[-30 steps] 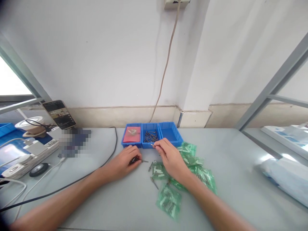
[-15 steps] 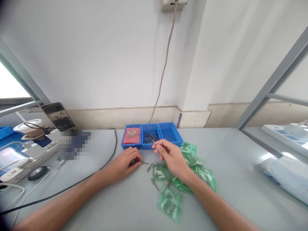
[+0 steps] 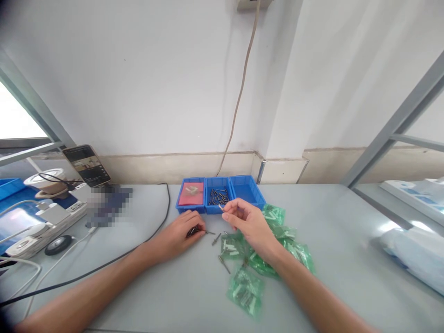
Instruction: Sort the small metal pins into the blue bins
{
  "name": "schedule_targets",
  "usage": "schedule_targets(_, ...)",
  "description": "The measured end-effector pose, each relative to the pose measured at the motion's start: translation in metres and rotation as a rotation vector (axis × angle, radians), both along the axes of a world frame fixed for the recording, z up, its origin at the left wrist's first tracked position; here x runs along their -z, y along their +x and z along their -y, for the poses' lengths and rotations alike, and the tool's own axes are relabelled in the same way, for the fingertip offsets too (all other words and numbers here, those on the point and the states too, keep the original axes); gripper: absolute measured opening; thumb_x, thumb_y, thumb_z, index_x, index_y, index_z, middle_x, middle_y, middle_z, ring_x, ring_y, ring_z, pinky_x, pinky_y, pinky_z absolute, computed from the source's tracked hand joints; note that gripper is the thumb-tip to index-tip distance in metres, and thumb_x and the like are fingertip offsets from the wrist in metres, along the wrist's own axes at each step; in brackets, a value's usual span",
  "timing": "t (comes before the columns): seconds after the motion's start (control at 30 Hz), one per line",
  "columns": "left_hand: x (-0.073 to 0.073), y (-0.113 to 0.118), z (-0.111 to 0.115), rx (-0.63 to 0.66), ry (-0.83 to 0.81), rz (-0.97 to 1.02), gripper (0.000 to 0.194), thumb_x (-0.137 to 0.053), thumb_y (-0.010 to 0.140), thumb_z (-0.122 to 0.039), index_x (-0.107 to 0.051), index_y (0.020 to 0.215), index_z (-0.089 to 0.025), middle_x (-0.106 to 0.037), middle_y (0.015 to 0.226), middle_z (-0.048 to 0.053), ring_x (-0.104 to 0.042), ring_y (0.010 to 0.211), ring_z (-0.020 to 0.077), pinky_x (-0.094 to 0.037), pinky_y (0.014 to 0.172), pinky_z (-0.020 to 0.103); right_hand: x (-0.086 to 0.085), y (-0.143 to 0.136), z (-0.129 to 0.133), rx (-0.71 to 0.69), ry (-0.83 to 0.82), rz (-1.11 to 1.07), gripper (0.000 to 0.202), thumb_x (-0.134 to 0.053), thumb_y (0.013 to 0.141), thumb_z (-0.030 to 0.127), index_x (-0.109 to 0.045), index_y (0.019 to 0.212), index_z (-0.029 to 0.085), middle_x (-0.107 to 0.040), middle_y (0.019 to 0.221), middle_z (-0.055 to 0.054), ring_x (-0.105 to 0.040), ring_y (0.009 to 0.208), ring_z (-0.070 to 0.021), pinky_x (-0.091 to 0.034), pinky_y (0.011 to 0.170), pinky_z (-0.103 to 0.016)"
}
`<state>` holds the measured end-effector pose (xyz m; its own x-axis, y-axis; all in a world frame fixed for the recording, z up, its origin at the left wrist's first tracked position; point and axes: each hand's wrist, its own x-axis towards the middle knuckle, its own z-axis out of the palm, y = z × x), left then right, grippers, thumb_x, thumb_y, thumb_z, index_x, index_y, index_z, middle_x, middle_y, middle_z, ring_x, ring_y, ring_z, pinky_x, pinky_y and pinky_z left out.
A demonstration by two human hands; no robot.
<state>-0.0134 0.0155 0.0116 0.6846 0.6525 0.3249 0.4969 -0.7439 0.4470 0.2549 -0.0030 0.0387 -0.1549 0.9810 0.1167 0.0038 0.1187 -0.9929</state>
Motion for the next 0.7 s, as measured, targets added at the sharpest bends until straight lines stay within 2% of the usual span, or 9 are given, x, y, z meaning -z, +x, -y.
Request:
schedule_targets(0.27, -0.0009, 0.0, 0.0, 0.007, -0.008, -0.002, 0.005, -0.058, 0.108, -0.019, -0.062, 0.105, -0.022, -0.065, 0.107, 0.004, -0.058, 0.101, 0.0212, -0.047, 0.092, 0.033, -0.0013, -0.0012, -0.0002, -0.02, -0.126, -0.162, 0.035, -0.084, 0.09, 0.054, -0.075, 0.099, 0.022, -0.061, 0.089, 0.0, -0.047, 0.065, -0.0108, -0.039, 0.06, -0.026)
schedule_targets(0.47, -0.0009, 0.0012, -0.0004, 0.002, 0.013, -0.003, 0.006, -0.057, 0.109, -0.021, -0.062, 0.105, -0.021, -0.065, 0.106, 0.005, -0.058, 0.1, 0.0221, -0.048, 0.091, 0.034, -0.0033, 0.0006, -0.0029, -0.067, -0.215, -0.346, 0.03, -0.088, 0.088, 0.047, -0.079, 0.097, 0.02, -0.058, 0.087, -0.001, -0.043, 0.066, -0.0099, -0.041, 0.06, -0.024)
schedule_targets(0.57, 0.0005, 0.0011, -0.0007, 0.002, 0.023, -0.005, 0.006, -0.057, 0.109, -0.021, -0.062, 0.105, -0.021, -0.065, 0.106, 0.005, -0.058, 0.1, 0.022, -0.048, 0.091, 0.035, -0.002, 0.0005, -0.0036, -0.058, -0.213, -0.328, 0.031, -0.088, 0.089, 0.048, -0.079, 0.1, 0.021, -0.058, 0.087, -0.001, -0.044, 0.066, -0.0103, -0.041, 0.061, -0.025)
schedule_targets(0.7, 0.0026, 0.0001, -0.0009, 0.004, 0.032, -0.01, 0.005, -0.058, 0.109, -0.022, -0.062, 0.105, -0.021, -0.065, 0.107, 0.004, -0.058, 0.1, 0.021, -0.047, 0.091, 0.034, 0.0004, 0.0012, -0.0028, 0.038, -0.123, -0.148, 0.03, -0.087, 0.089, 0.049, -0.074, 0.101, 0.024, -0.059, 0.08, 0.002, -0.05, 0.066, -0.0114, -0.042, 0.062, -0.025)
